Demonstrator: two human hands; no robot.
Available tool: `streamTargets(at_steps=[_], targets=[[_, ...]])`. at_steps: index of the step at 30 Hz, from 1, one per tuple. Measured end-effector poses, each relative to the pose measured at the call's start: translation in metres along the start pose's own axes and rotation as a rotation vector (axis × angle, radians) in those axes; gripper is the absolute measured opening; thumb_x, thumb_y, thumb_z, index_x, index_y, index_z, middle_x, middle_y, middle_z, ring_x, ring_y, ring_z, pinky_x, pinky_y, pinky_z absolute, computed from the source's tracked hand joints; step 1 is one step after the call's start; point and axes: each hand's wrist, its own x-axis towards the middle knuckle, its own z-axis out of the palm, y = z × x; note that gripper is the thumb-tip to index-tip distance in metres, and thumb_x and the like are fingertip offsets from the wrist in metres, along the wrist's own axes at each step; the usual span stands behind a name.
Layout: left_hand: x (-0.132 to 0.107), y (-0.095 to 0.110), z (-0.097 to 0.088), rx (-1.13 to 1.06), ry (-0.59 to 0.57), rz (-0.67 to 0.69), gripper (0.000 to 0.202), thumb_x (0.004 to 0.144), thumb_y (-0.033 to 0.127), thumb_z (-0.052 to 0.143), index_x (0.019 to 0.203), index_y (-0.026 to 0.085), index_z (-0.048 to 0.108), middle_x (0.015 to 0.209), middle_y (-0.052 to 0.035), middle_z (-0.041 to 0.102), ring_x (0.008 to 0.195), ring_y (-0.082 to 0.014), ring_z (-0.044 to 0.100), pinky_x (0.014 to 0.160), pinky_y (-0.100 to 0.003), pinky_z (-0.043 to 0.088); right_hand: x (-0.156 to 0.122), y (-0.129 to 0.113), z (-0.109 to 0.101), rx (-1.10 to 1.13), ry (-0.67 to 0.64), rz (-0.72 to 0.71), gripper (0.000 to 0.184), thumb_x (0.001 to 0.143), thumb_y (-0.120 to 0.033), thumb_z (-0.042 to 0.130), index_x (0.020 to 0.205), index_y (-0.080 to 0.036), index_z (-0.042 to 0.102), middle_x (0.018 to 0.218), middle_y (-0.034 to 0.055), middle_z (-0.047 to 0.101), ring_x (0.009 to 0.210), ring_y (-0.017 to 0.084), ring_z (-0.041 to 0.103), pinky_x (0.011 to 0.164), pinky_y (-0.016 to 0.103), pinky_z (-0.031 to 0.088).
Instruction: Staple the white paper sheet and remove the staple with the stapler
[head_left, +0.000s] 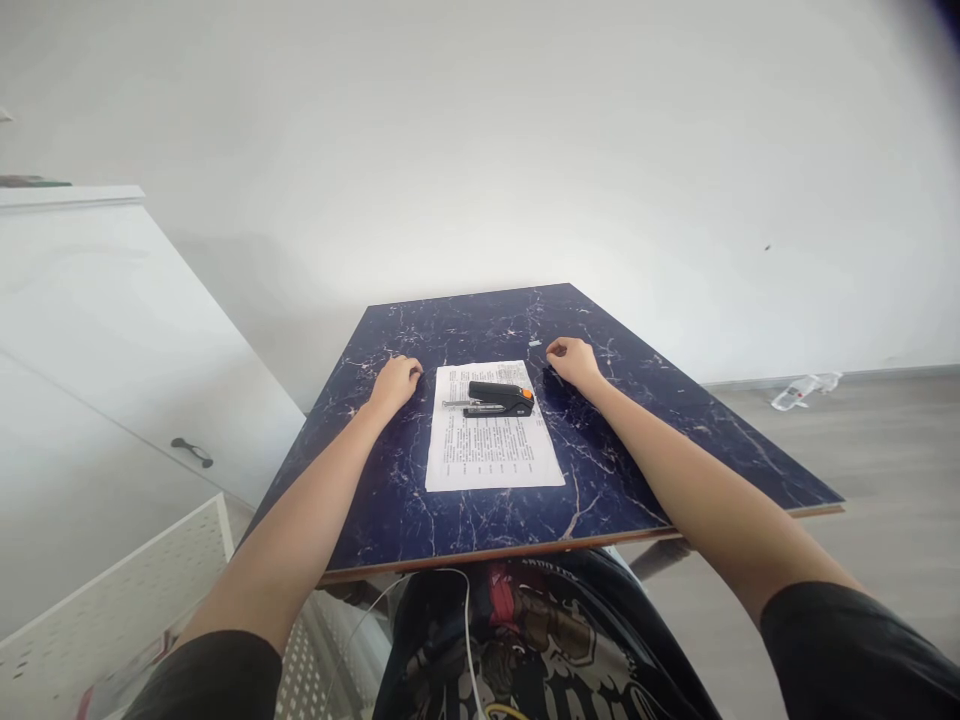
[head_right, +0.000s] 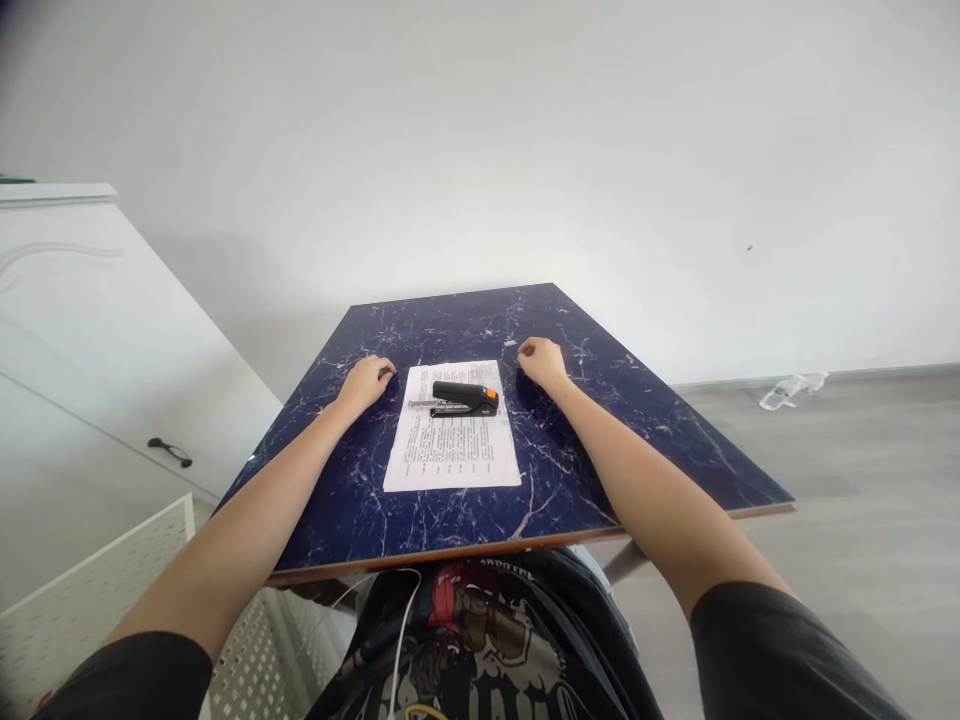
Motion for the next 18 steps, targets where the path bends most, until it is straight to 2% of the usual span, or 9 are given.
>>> streamTargets(at_steps=[4,6,8,10,13,15,18], targets=[[-0.001,0.006,-0.004,-0.088,0.057,0.0,0.027,0.091,0.007,0.061,0.114,0.018,0.07,0.108,-0.0114,0.07,0.101,-0.0259,0.067,0.096,-0.039,0.052,-0.003,-0.006,0.002,0.022,-0.023,-0.039,0.016,0.079,-0.018,0.063,0.083,-0.019,0.079,0.086,0.0069,0.08,0.084,0.023,0.072,0.088,0.033,0.054],[-0.001,0.014,-0.008,-0.212,0.121,-0.004,0.026,0.091,0.008,0.062,0.114,0.017,0.072,0.107,-0.011,0.069,0.097,-0.0243,0.068,0.097,-0.04,0.052,-0.004,-0.009,0.003,0.033,-0.035,-0.06,0.016,0.079,-0.018,0.064,0.083,-0.019,0.079,0.086,0.0065,0.08,0.084,0.023,0.072,0.088,0.032,0.054],[-0.003,0.027,-0.012,-0.422,0.143,-0.025,0.018,0.093,0.013,0.063,0.107,0.017,0.073,0.105,-0.0098,0.069,0.089,-0.0216,0.068,0.092,-0.039,0.054,-0.005,-0.011,0.005,0.043,-0.049,-0.079,0.016,0.079,-0.018,0.064,0.083,-0.019,0.079,0.086,0.006,0.08,0.084,0.022,0.073,0.087,0.032,0.054],[-0.006,0.043,-0.014,-0.714,0.103,-0.08,0.013,0.096,0.02,0.061,0.102,0.016,0.072,0.101,-0.009,0.07,0.083,-0.0192,0.069,0.081,-0.035,0.056,-0.007,-0.013,0.006,0.05,-0.062,-0.095,0.015,0.079,-0.017,0.065,0.083,-0.019,0.079,0.086,0.0056,0.08,0.083,0.022,0.073,0.087,0.031,0.054],[-0.012,0.064,-0.014,-1.074,-0.019,-0.188,0.018,0.1,0.029,0.058,0.095,0.015,0.067,0.099,-0.0094,0.071,0.075,-0.016,0.069,0.066,-0.028,0.053,-0.008,-0.015,0.006,0.057,-0.074,-0.109,0.014,0.078,-0.017,0.066,0.082,-0.019,0.079,0.085,0.0053,0.08,0.084,0.023,0.073,0.087,0.032,0.054],[-0.015,0.073,-0.015,-1.171,-0.097,-0.228,0.023,0.101,0.034,0.059,0.094,0.014,0.067,0.101,-0.0116,0.073,0.069,-0.0136,0.066,0.06,-0.026,0.049,-0.009,-0.016,0.007,0.061,-0.08,-0.113,0.014,0.078,-0.018,0.066,0.081,-0.019,0.079,0.084,0.0051,0.08,0.083,0.023,0.073,0.087,0.032,0.055],[-0.017,0.077,-0.017,-1.215,-0.159,-0.242,0.026,0.099,0.038,0.065,0.103,0.013,0.071,0.103,-0.0148,0.076,0.068,-0.0123,0.065,0.06,-0.025,0.048,-0.009,-0.015,0.007,0.066,-0.089,-0.12,0.014,0.078,-0.018,0.066,0.08,-0.02,0.079,0.083,0.0043,0.08,0.082,0.022,0.073,0.088,0.033,0.055]])
